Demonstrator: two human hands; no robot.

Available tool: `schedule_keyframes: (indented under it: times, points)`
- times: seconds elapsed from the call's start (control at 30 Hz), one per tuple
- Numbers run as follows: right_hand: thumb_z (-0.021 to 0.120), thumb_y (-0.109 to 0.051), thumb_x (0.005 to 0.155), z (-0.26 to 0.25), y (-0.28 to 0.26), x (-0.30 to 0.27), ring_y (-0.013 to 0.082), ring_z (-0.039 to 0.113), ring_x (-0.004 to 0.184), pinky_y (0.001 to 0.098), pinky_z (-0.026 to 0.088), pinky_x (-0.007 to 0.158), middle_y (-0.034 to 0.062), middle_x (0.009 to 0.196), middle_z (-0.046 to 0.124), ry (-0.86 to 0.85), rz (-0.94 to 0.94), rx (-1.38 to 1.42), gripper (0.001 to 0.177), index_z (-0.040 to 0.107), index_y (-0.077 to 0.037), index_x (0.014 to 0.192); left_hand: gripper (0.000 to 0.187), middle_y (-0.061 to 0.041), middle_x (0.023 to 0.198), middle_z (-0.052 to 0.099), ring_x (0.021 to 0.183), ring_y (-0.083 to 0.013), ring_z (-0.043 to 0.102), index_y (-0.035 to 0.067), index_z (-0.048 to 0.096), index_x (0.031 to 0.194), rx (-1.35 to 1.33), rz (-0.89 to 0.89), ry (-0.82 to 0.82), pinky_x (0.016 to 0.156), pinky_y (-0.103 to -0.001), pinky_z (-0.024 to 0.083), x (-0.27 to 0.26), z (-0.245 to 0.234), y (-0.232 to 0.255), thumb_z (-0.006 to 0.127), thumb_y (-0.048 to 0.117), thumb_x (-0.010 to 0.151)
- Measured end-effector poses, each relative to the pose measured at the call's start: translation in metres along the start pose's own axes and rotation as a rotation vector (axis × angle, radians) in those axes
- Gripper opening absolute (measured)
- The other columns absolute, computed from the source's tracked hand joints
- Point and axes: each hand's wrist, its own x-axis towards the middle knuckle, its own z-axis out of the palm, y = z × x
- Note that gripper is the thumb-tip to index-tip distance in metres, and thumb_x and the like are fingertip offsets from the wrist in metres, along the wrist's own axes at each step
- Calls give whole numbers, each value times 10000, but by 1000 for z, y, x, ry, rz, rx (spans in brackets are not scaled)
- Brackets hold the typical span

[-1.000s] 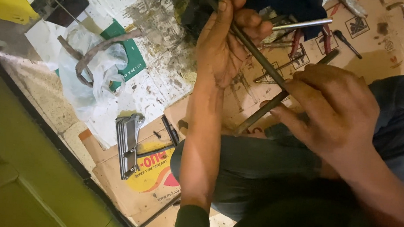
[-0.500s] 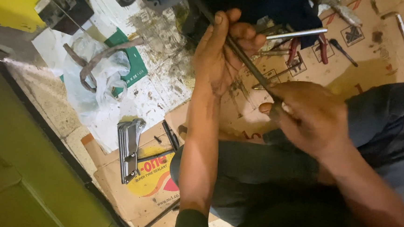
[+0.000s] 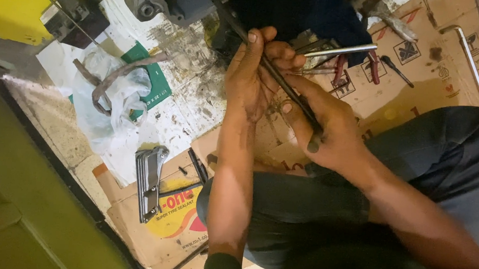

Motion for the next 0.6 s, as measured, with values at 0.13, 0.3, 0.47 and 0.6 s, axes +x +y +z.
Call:
schedule_keyframes:
  times: [0.13, 0.3, 0.47, 0.6]
  points:
    - [558, 27, 901, 8, -1, -1, 139, 545, 610, 246, 437, 570, 91, 843, 647, 58, 65, 18, 382, 528, 39, 1281, 390, -201, 882, 697, 844, -353, 712, -43, 551, 1159, 131, 21, 38, 766, -391, 597, -2, 2, 4, 592, 301, 978]
    - [549, 31, 872, 8, 0, -2, 233, 661, 901, 294, 508, 774, 184, 1151, 660, 46, 28, -8, 432, 498, 57, 1301, 596, -157, 879, 679, 759, -228, 655, -62, 558, 1175, 969, 63, 246, 700, -323, 540, -19, 28, 34, 418, 461, 926]
    - [558, 6, 876, 1, 1, -2, 160, 528, 545, 276, 436, 510, 128, 939, 694, -19, 19, -72, 465, 495, 18, 1336, 290, -185, 1007, 660, 896, -270, 680, -69, 518, 1169, 1834, 658, 295, 818, -328, 603, -38, 26, 55, 639, 15, 919]
    - [553, -9, 896, -2, 9, -1, 255, 642, 778, 319, 501, 661, 206, 1124, 669, -25, -53, -122, 435, 485, 39, 1322, 416, -145, 1304, 493, 1240, -316, 516, 20, 491, 1243, 2206, 820, 145, 1077, -480, 458, -35, 46, 80, 731, 32, 903]
